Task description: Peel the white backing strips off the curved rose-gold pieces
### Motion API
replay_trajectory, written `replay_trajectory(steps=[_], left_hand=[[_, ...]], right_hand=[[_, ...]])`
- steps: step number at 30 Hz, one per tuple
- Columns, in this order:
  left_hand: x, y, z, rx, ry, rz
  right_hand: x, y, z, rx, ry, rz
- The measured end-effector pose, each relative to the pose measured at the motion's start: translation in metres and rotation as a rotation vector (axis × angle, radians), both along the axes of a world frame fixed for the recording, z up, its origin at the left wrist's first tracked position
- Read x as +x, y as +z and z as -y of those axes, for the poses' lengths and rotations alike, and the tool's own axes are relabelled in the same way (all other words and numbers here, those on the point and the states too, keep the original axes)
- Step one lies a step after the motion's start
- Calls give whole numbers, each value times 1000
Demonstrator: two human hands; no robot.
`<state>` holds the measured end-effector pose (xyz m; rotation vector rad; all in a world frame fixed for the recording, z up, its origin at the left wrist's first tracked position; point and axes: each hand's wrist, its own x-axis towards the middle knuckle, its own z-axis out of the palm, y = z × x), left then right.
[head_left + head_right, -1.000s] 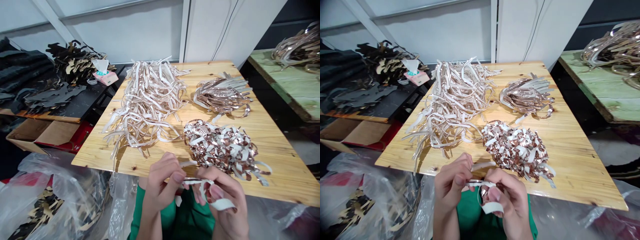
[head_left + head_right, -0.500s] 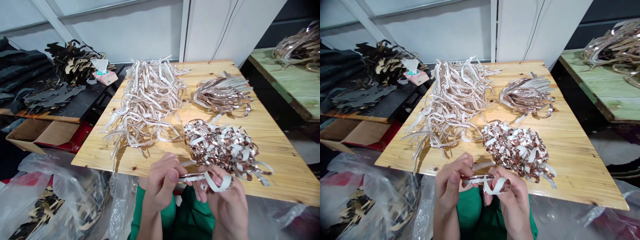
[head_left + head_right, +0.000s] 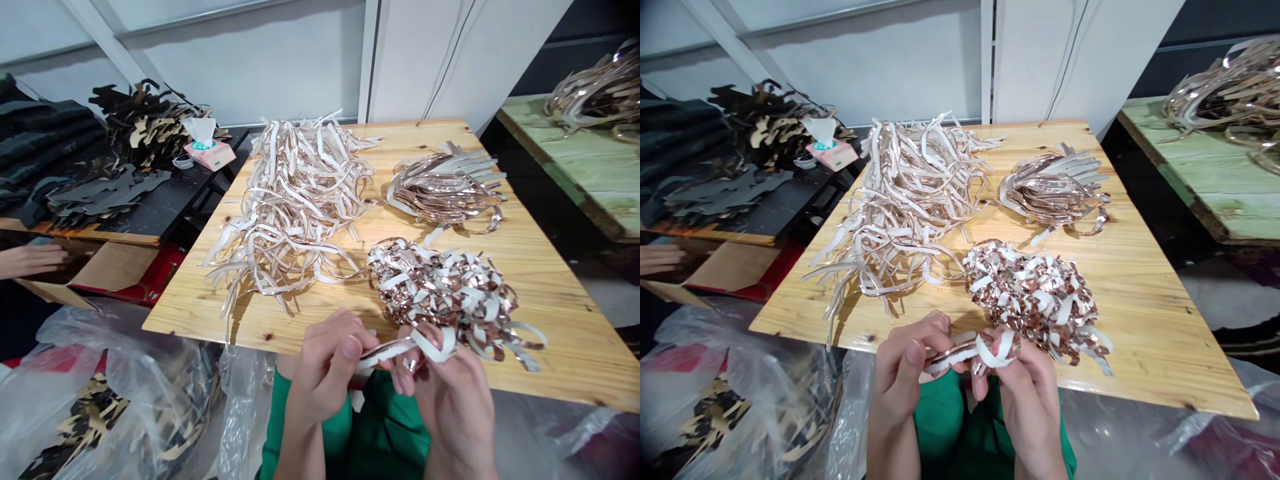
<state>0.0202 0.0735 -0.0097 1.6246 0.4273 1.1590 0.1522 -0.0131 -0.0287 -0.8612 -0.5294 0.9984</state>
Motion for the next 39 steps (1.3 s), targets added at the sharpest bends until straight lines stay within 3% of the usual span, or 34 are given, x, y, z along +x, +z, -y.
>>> replay_trajectory(steps=[7, 14, 23, 29, 39], left_hand=[[-1, 1, 1, 0, -36, -9], [-3, 1, 4, -47, -308, -209], [-6, 1, 4, -86, -467, -284], [-3, 3, 3, -93, -454, -223], [-4, 9, -1, -87, -415, -331]], right_hand=[[-4, 4, -1, -46, 21, -116], [10, -5, 4, -65, -2, -21], [12, -11, 7, -141, 12, -83], [13, -13, 6, -141, -18, -72], [11, -9, 0, -59, 12, -8]])
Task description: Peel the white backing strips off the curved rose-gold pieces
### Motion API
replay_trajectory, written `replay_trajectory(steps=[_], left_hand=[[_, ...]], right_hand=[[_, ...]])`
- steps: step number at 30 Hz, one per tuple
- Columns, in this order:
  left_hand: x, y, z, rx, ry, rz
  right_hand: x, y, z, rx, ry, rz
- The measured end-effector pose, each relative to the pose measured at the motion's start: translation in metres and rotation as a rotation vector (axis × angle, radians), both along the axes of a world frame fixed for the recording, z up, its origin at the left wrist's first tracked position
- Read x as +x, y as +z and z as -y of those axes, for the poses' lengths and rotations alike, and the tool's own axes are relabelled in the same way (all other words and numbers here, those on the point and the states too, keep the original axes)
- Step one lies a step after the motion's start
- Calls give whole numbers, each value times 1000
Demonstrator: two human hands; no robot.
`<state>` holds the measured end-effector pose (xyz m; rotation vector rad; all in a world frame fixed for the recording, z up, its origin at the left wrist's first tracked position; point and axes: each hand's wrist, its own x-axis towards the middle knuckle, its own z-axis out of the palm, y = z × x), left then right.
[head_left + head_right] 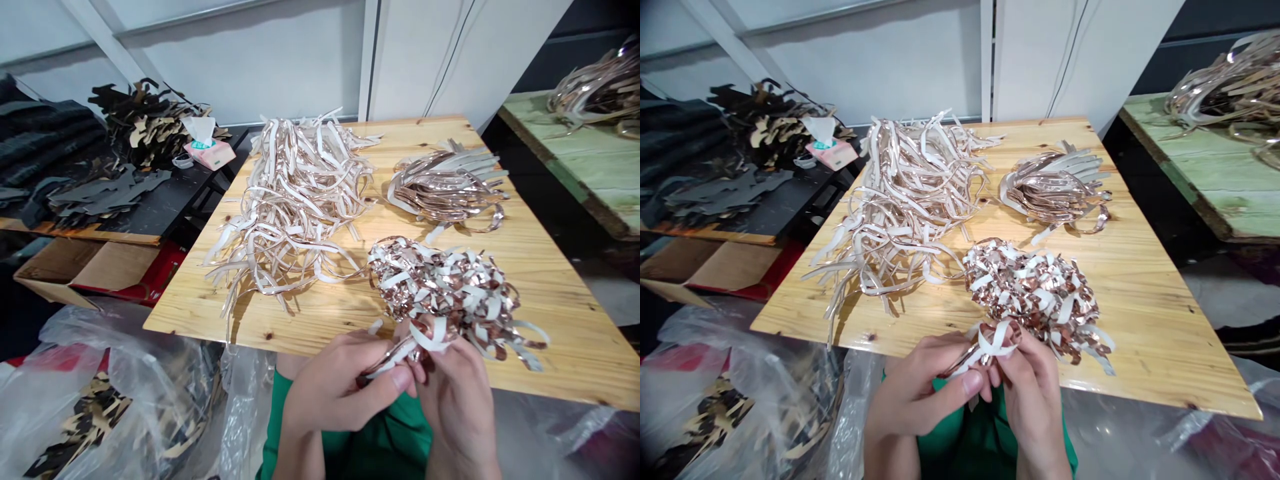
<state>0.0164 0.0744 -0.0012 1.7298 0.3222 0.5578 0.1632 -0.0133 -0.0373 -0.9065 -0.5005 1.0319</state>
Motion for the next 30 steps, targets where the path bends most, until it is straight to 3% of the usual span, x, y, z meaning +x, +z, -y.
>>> replay_trajectory(steps=[6, 11, 21, 26, 30], left_hand=[[0, 1, 0, -22, 5, -44], [-2, 2, 3, -85, -1, -104], [-2, -3, 4, -77, -15, 12], [-5, -5, 5, -89, -1, 68], [-8, -4, 3, -186, 59, 22]], right_hand=[[2, 1, -2, 51, 53, -18], [2, -1, 1, 4, 34, -41], [-2, 9, 1, -57, -22, -3], [-2, 17, 4, 32, 121, 37], [-5, 30, 9, -5, 158, 122]])
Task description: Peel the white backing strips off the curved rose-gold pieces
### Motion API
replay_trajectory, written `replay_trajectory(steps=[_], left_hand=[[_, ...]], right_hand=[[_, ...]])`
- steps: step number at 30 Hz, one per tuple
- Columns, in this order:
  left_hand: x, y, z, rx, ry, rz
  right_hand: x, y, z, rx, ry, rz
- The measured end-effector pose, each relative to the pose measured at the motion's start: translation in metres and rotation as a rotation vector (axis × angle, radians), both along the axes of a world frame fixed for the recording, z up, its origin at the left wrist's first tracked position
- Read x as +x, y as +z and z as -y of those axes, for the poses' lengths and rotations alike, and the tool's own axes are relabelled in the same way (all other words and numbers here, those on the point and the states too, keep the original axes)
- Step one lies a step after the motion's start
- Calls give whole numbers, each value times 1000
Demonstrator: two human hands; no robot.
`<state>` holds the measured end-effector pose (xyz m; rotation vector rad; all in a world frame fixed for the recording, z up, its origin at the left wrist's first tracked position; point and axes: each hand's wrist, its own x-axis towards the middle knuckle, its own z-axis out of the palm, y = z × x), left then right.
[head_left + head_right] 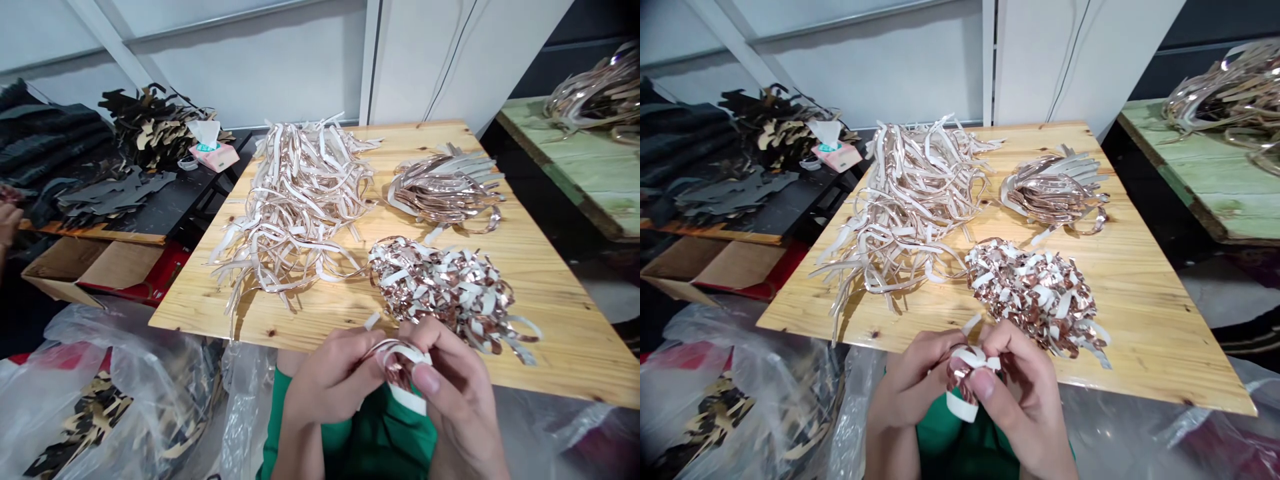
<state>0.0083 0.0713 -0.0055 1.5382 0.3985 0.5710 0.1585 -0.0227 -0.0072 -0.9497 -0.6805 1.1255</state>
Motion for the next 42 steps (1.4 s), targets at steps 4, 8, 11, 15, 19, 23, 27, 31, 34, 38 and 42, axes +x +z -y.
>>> replay_trajectory(steps=[4, 8, 11, 15, 19, 23, 27, 31, 34, 38, 42], left_hand=[[-1, 2, 3, -166, 74, 18], [-2, 2, 9, -323, 128, 131], [-4, -1, 10, -311, 124, 194], [-4, -6, 11, -318, 140, 308], [-1, -6, 15, -318, 257, 467], [2, 1, 18, -308, 347, 552], [0, 13, 14, -425, 406, 570], [-3, 20, 10, -511, 492, 578], [-2, 14, 14, -434, 468, 499], [1, 2, 21, -139, 249, 175], [1, 1, 19, 117, 245, 33]], right_hand=[[-1, 4, 5, -10, 46, 107], [0, 2, 6, 15, 181, 335], [-2, 3, 8, 13, 212, 427], [-4, 1, 12, -15, 222, 482], [-6, -1, 14, -46, 319, 476], [-11, 4, 12, -31, 335, 500], [-13, 11, 10, -38, 357, 533], [-12, 14, 9, -73, 412, 484], [-13, 10, 13, -61, 391, 419], [-11, 3, 23, -39, 185, 260], [0, 2, 22, -1, 96, 234]])
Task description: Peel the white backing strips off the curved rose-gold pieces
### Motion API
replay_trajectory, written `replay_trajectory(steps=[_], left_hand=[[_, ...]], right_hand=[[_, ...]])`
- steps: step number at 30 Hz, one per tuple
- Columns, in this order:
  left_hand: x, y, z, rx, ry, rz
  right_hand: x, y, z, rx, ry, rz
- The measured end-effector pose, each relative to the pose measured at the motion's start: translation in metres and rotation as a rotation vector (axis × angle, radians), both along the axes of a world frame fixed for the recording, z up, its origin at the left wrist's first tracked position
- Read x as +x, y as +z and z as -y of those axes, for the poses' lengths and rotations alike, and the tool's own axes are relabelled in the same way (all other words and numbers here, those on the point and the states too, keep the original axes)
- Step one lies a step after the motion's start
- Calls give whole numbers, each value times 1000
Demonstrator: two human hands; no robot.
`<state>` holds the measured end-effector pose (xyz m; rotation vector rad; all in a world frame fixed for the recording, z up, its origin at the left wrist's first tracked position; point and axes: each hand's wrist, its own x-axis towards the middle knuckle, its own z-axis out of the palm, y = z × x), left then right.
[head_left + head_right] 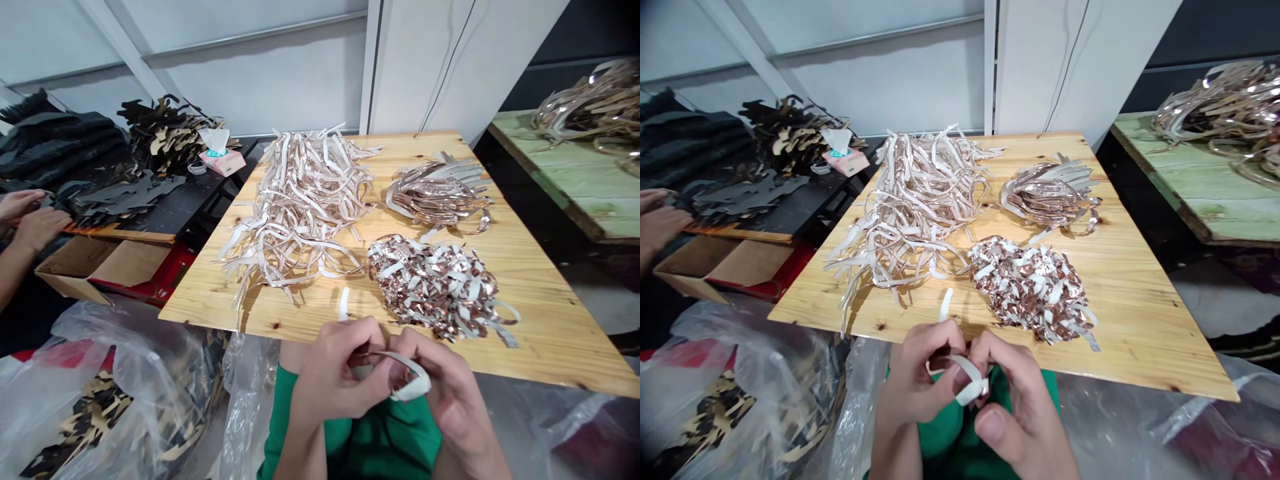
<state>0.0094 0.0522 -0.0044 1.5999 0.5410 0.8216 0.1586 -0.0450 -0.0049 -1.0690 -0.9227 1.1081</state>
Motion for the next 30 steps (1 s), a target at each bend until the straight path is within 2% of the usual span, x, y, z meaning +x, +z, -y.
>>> replay_trajectory(steps=[5, 8, 14, 17, 21, 24, 30], left_hand=[[-5, 5, -5, -3, 83, -22], [-6, 6, -6, -49, 61, -11], [-7, 0, -2, -168, -87, 73], [-9, -2, 0, -214, -102, 132], [-10, 3, -2, -155, -34, 92], [-8, 8, -4, -99, -39, 29], [-8, 11, -6, 19, -32, -6]], right_hand=[[4, 3, -14, -22, 117, 287], [-2, 4, -15, 22, 158, 322], [-3, 3, -5, 53, 46, 339], [1, 1, -4, 62, 24, 338], [3, -1, -6, 66, 28, 399], [1, -2, -6, 61, 20, 424], [4, -8, 0, -35, -28, 349]])
